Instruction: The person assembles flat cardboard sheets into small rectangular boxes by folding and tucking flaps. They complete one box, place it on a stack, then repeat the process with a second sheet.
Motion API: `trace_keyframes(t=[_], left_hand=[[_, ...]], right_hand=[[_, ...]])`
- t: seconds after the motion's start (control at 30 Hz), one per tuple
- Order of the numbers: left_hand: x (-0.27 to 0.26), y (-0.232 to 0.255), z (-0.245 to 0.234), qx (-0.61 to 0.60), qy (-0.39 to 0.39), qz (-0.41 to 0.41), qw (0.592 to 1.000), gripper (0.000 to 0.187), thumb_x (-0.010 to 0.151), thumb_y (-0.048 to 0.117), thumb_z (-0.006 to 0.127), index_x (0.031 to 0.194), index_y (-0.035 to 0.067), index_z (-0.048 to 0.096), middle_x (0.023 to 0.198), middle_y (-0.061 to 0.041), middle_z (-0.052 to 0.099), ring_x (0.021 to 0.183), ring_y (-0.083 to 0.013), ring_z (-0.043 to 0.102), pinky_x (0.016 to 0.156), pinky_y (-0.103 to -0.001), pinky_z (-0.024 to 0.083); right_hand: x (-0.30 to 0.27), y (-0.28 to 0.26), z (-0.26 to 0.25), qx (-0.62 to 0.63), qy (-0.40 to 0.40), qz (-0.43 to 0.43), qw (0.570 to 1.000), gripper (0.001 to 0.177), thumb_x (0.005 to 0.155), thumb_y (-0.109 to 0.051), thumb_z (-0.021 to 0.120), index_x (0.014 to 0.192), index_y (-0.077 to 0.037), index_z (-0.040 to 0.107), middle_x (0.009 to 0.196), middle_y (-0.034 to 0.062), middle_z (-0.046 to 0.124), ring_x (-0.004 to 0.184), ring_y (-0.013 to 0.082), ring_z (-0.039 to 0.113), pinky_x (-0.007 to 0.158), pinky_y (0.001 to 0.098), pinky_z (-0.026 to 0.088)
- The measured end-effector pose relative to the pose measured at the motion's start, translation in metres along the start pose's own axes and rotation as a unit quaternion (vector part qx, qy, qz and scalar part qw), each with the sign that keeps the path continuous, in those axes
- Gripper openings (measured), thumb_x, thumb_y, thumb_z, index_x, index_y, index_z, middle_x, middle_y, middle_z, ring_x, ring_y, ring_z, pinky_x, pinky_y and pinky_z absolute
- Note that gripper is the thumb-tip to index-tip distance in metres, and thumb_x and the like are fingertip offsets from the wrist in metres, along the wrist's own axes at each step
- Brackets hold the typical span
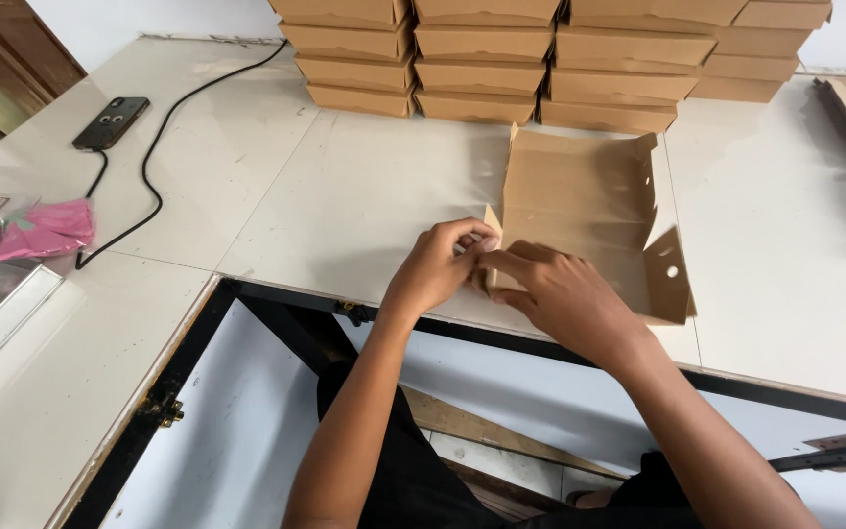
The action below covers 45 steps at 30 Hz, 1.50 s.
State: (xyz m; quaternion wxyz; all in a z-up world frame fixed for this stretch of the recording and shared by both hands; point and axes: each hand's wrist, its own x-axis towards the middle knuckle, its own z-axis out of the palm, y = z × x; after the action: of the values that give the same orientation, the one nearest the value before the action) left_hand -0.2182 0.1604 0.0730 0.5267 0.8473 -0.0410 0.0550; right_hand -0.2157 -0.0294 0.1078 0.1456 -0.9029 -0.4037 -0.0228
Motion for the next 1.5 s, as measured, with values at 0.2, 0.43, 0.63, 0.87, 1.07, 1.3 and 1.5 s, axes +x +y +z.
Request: trace_keyframes(t=[0.2, 0.43, 0.63, 0.87, 1.07, 1.3, 1.5], left_hand=[[-0.027, -0.010, -0.009, -0.203, -0.010, -0.014, 0.979, 0.070, 0.089, 0.004, 0.072, 0.151, 0.018, 0.043, 0.116, -0.021, 0.062, 0.094, -0.0268, 0.073, 0.083, -0.043, 0.063], [-0.016, -0.028, 0.013, -0.307, 0.042, 0.019, 0.951, 0.065, 0.087, 0.001, 0.075, 0.144, 0.013, 0.048, 0.112, -0.015, 0.059, 0.083, -0.0165, 0.071, 0.073, -0.031, 0.063], [-0.012, -0.028, 0.026, -0.303, 0.033, 0.037, 0.952, 0.059, 0.083, 0.003, 0.080, 0.136, 0.012, 0.055, 0.104, -0.013, 0.062, 0.080, -0.0192, 0.074, 0.071, -0.032, 0.063], [-0.031, 0.004, 0.022, -0.212, 0.039, 0.012, 0.977, 0.047, 0.083, 0.003, 0.074, 0.127, 0.012, 0.060, 0.095, -0.012, 0.065, 0.079, -0.0205, 0.077, 0.073, -0.033, 0.064], [-0.038, 0.011, 0.025, -0.185, 0.055, 0.014, 0.981, 0.040, 0.084, 0.004, 0.073, 0.122, 0.007, 0.063, 0.091, -0.016, 0.065, 0.080, -0.0222, 0.076, 0.073, -0.034, 0.065], [-0.034, -0.005, 0.037, -0.155, 0.113, 0.043, 0.980, 0.024, 0.086, 0.005, 0.072, 0.110, 0.003, 0.066, 0.087, -0.020, 0.065, 0.079, -0.0265, 0.077, 0.069, -0.035, 0.065], [-0.040, 0.003, 0.042, -0.173, 0.125, 0.046, 0.976, 0.022, 0.088, 0.006, 0.072, 0.109, 0.002, 0.068, 0.085, -0.020, 0.067, 0.077, -0.0266, 0.078, 0.068, -0.036, 0.066]], right_hand=[[-0.002, 0.010, 0.011, 0.167, 0.026, 0.022, 0.985, 0.027, 0.091, -0.013, 0.073, 0.117, -0.015, 0.073, 0.101, 0.0129, 0.079, 0.085, 0.0356, 0.079, 0.075, 0.0465, 0.063], [-0.008, 0.014, -0.005, 0.286, 0.050, 0.071, 0.954, 0.023, 0.088, -0.014, 0.075, 0.111, -0.011, 0.079, 0.097, 0.0154, 0.083, 0.090, 0.0350, 0.081, 0.078, 0.0464, 0.063], [-0.011, 0.035, 0.010, 0.392, 0.060, 0.137, 0.907, 0.020, 0.090, 0.001, 0.071, 0.106, -0.003, 0.082, 0.092, 0.0210, 0.081, 0.089, 0.0290, 0.077, 0.083, 0.0460, 0.063], [-0.013, 0.037, 0.014, 0.396, 0.069, 0.171, 0.900, 0.039, 0.085, 0.003, 0.076, 0.122, -0.005, 0.068, 0.089, 0.0256, 0.078, 0.085, 0.0331, 0.081, 0.086, 0.0459, 0.063], [-0.015, 0.038, 0.021, 0.379, 0.100, 0.157, 0.907, 0.018, 0.085, -0.004, 0.082, 0.100, -0.002, 0.073, 0.084, 0.0208, 0.080, 0.081, 0.0270, 0.081, 0.081, 0.0413, 0.064], [-0.015, 0.020, 0.011, 0.376, 0.087, 0.185, 0.904, 0.018, 0.079, -0.003, 0.085, 0.095, 0.001, 0.078, 0.085, 0.0205, 0.081, 0.082, 0.0281, 0.081, 0.079, 0.0411, 0.064], [-0.011, 0.022, 0.016, 0.352, 0.092, 0.187, 0.912, 0.020, 0.079, -0.004, 0.085, 0.096, 0.001, 0.076, 0.085, 0.0203, 0.080, 0.082, 0.0284, 0.081, 0.078, 0.0408, 0.064]])
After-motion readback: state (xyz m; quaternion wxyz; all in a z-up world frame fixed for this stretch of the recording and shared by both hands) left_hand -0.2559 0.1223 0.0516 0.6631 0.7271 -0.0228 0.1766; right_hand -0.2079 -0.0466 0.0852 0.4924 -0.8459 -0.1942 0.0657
